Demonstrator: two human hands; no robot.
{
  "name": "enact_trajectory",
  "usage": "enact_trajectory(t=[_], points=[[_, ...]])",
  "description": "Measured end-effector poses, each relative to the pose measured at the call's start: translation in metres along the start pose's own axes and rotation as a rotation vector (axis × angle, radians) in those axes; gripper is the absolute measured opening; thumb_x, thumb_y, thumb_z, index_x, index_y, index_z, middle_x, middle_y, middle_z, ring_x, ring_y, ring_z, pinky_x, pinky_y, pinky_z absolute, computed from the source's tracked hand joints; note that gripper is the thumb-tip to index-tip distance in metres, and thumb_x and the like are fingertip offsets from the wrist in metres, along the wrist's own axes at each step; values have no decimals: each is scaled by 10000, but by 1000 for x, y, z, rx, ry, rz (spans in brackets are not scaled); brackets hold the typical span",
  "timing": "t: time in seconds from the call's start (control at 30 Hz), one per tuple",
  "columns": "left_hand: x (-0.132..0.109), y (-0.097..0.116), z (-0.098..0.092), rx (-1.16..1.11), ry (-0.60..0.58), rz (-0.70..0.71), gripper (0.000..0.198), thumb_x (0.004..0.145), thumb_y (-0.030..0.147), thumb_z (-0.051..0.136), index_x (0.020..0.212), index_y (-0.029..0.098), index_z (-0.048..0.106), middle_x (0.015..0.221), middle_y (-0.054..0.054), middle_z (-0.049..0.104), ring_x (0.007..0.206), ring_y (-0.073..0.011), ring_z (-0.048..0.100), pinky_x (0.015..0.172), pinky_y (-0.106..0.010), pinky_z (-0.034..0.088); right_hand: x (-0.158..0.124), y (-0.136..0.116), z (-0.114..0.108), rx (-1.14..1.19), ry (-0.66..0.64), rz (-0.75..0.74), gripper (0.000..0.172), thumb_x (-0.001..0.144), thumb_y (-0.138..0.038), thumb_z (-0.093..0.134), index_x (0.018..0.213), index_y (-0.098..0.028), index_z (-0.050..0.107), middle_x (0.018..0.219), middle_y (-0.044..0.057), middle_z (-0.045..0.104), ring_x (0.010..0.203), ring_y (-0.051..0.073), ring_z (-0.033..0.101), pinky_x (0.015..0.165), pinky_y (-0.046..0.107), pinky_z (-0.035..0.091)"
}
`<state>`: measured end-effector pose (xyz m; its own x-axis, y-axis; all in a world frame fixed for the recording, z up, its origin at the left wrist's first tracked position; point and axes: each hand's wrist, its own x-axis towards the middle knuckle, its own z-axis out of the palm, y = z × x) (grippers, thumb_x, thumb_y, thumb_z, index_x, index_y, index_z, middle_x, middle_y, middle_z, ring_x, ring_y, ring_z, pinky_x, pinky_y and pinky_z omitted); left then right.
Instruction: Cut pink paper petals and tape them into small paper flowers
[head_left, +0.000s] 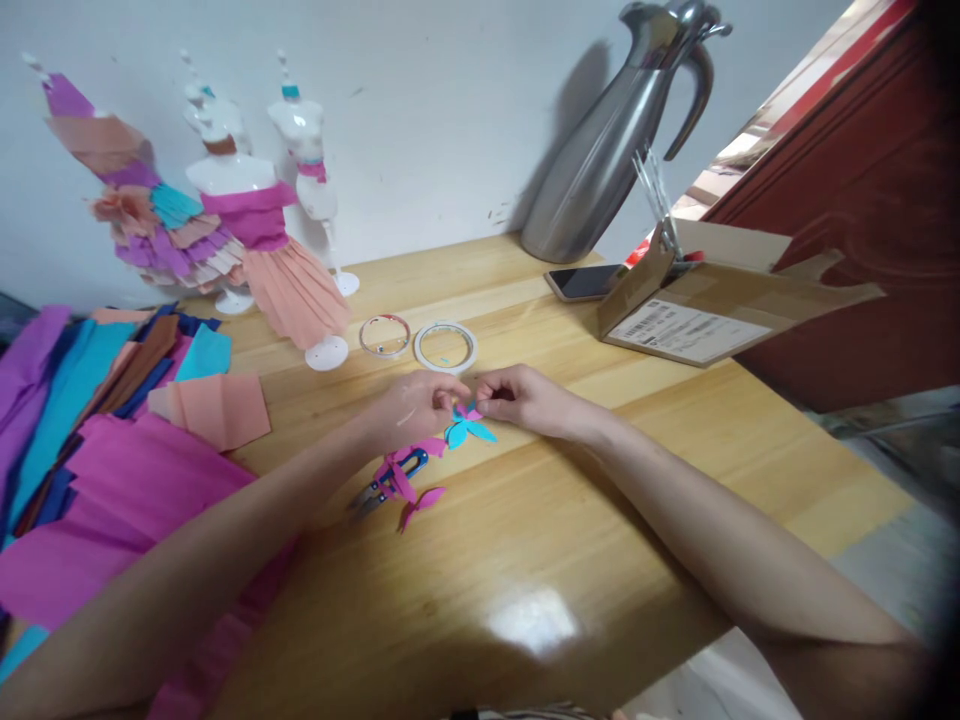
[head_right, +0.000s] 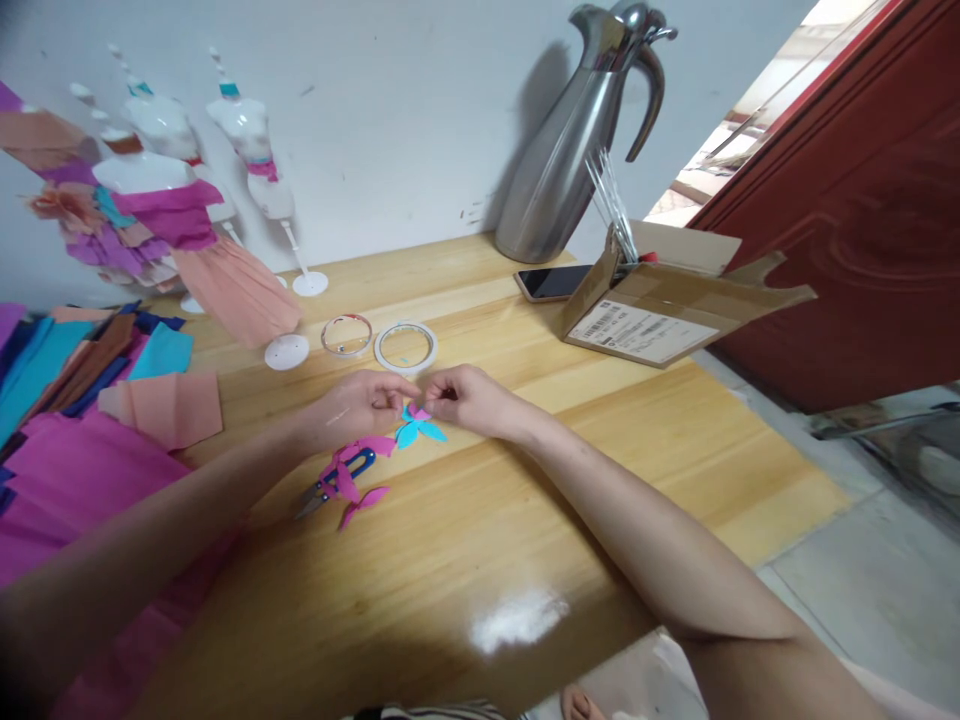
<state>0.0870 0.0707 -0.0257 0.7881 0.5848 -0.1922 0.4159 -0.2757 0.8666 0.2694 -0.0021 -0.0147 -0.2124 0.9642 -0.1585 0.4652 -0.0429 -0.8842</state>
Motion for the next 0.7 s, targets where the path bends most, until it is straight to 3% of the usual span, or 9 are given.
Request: enact_trajectory(t=[0.1, 0.2, 0.47, 0.6, 0.7], points=[[0, 6, -5, 88, -6, 110, 223, 661, 146, 621, 868, 140, 703, 791, -7, 577, 679, -93, 501, 591, -190, 386, -3, -5, -3, 138, -43, 45, 261, 739, -397, 596, 669, -153, 532, 551, -54, 416, 507, 64, 329, 488, 226, 241], [0, 11, -8, 61, -9, 132, 129, 663, 180, 651, 779, 137, 689, 826, -13, 573, 677, -83, 499, 610, -190, 399, -5, -6, -5, 236, -54, 57, 277, 740, -408, 616, 669, -157, 522, 521, -65, 397, 472, 56, 300, 466, 234, 209], [-2, 10, -14, -154, -165, -35, 222, 712, 287, 631, 848, 115, 669, 653, 10, 603, 565, -75, 504, 544, -194, 390, -4, -3, -8, 162, -15, 44, 254, 730, -389, 617, 666, -164, 516, 530, -58, 416, 492, 70, 329, 483, 237, 238], [-5, 12, -14, -255, -163, -139, 321, 703, 297, 654, 970, 118, 647, 578, 42, 575, 483, -63, 484, 481, -185, 373, -2, 2, -7, 56, 5, -15, 234, 748, -368, 590, 669, -162, 511, 591, -42, 437, 548, 81, 359, 524, 231, 285], [-2, 11, -11, -342, -136, -167, 237, 726, 281, 637, 898, 118, 640, 522, 49, 552, 444, -58, 474, 453, -180, 372, -1, 5, -5, -72, 21, -68, 198, 773, -325, 553, 669, -161, 517, 610, -33, 451, 573, 89, 383, 554, 228, 310]])
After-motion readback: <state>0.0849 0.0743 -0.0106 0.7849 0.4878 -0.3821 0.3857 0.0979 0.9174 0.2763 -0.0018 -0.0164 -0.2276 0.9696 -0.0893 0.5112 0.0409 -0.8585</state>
